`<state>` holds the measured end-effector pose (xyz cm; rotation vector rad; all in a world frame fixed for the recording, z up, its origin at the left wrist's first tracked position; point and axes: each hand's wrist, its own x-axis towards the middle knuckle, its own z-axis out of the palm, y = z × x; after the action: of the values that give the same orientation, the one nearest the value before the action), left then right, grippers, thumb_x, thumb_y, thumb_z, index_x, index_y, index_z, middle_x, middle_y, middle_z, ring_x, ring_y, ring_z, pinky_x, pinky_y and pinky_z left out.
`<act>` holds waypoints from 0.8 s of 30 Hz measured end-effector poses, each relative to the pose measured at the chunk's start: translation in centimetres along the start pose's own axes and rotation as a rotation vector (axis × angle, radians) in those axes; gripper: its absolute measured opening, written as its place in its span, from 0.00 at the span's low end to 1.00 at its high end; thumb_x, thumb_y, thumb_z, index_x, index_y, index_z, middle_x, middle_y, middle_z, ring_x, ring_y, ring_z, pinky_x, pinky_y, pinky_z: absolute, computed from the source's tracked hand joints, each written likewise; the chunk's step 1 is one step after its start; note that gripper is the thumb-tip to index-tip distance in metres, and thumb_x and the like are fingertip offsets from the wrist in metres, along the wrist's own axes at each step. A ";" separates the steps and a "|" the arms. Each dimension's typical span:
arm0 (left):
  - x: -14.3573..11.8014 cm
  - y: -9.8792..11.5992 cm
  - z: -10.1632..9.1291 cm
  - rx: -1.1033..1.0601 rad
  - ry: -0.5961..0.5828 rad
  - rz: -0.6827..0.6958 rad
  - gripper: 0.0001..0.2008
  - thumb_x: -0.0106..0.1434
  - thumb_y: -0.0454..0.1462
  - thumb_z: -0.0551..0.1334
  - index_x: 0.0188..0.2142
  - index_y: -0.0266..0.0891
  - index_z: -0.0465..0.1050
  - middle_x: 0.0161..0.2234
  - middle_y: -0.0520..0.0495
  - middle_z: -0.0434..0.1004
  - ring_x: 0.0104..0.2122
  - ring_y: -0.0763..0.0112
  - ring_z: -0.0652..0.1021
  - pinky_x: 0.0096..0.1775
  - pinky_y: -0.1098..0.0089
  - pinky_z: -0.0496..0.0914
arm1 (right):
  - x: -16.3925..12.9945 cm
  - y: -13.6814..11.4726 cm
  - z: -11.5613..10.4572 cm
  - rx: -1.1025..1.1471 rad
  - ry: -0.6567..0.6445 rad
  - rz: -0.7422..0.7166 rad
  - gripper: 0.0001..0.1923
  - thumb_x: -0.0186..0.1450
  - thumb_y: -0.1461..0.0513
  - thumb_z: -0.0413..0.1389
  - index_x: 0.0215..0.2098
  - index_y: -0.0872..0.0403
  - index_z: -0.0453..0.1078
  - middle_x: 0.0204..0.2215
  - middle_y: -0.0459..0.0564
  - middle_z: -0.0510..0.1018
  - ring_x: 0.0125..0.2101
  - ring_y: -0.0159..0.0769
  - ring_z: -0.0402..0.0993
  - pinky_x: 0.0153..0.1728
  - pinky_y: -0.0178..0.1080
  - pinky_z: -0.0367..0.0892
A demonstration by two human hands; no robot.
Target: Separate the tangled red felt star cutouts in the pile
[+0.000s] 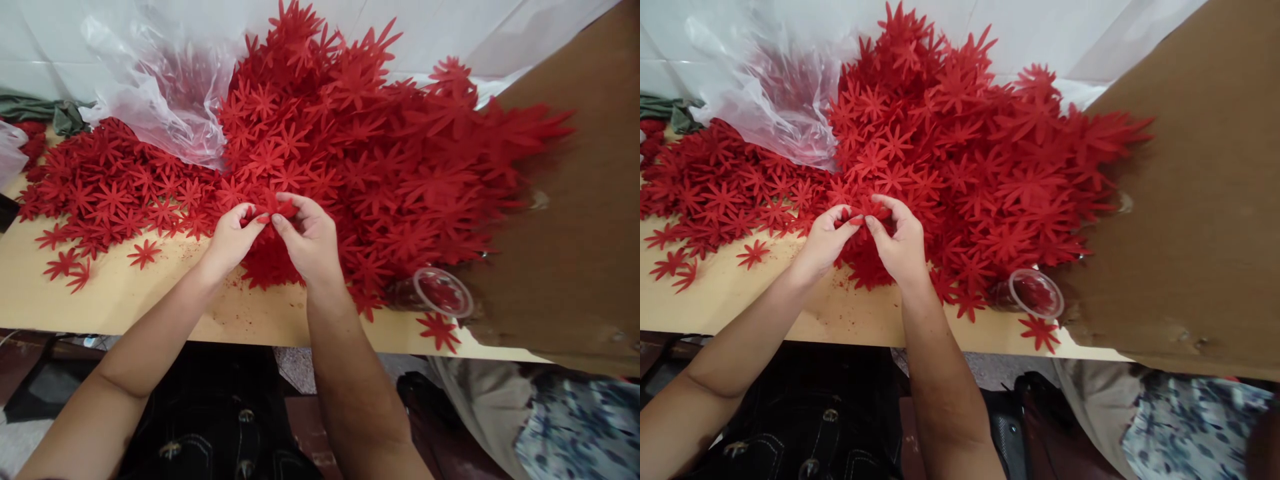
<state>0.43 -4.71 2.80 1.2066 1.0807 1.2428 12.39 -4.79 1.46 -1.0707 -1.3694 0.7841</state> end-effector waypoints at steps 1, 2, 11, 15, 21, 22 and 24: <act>0.0 0.0 0.0 0.010 -0.012 0.004 0.06 0.54 0.34 0.60 0.25 0.36 0.63 0.23 0.56 0.63 0.25 0.82 0.62 0.31 0.76 0.59 | 0.1 0.0 0.1 0.009 0.010 0.017 0.11 0.55 0.57 0.59 0.36 0.52 0.69 0.30 0.45 0.75 0.30 0.30 0.71 0.36 0.38 0.69; -0.1 0.0 -0.1 0.021 -0.022 0.006 0.06 0.55 0.34 0.60 0.25 0.36 0.64 0.23 0.56 0.64 0.25 0.82 0.63 0.31 0.76 0.60 | 0.1 0.0 0.2 0.011 0.035 0.024 0.09 0.54 0.57 0.59 0.32 0.52 0.68 0.28 0.44 0.74 0.29 0.29 0.70 0.34 0.37 0.69; -0.5 0.5 -0.2 -0.087 -0.060 0.028 0.11 0.54 0.43 0.62 0.31 0.37 0.72 0.31 0.52 0.73 0.34 0.79 0.71 0.43 0.73 0.64 | 0.1 -0.6 0.1 -0.157 0.159 -0.007 0.22 0.60 0.49 0.52 0.17 0.53 0.55 0.15 0.39 0.54 0.18 0.23 0.50 0.21 0.33 0.51; -0.1 0.3 0.3 -0.081 -0.068 0.054 0.09 0.50 0.40 0.65 0.29 0.36 0.73 0.30 0.52 0.74 0.33 0.78 0.72 0.42 0.74 0.65 | -0.2 -0.8 0.5 -0.142 0.102 -0.050 0.25 0.60 0.45 0.50 0.16 0.53 0.53 0.14 0.40 0.53 0.18 0.24 0.49 0.21 0.33 0.50; 0.7 0.8 -1.1 -0.149 0.064 -0.022 0.08 0.56 0.40 0.61 0.27 0.37 0.73 0.29 0.52 0.74 0.32 0.80 0.72 0.41 0.75 0.65 | -0.2 -0.5 -0.3 -0.104 0.103 -0.009 0.26 0.59 0.42 0.47 0.17 0.53 0.53 0.16 0.40 0.53 0.19 0.24 0.49 0.21 0.33 0.50; 0.6 0.9 -1.2 -0.149 0.056 -0.026 0.08 0.56 0.40 0.61 0.28 0.37 0.72 0.29 0.52 0.74 0.32 0.80 0.72 0.40 0.75 0.65 | -0.2 -0.5 -0.5 -0.108 0.098 -0.003 0.26 0.59 0.42 0.48 0.16 0.53 0.53 0.16 0.40 0.53 0.19 0.24 0.49 0.21 0.33 0.50; 0.4 1.1 -0.9 -0.130 -0.020 -0.018 0.09 0.54 0.41 0.64 0.30 0.36 0.72 0.30 0.52 0.74 0.32 0.80 0.71 0.40 0.75 0.65 | -0.2 -0.5 -0.6 -0.097 0.075 0.007 0.26 0.58 0.42 0.49 0.16 0.53 0.53 0.16 0.40 0.52 0.19 0.24 0.48 0.21 0.33 0.49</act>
<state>-0.50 -4.32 3.85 1.1060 0.9790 1.2643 12.88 -5.20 1.91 -1.1701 -1.3516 0.6810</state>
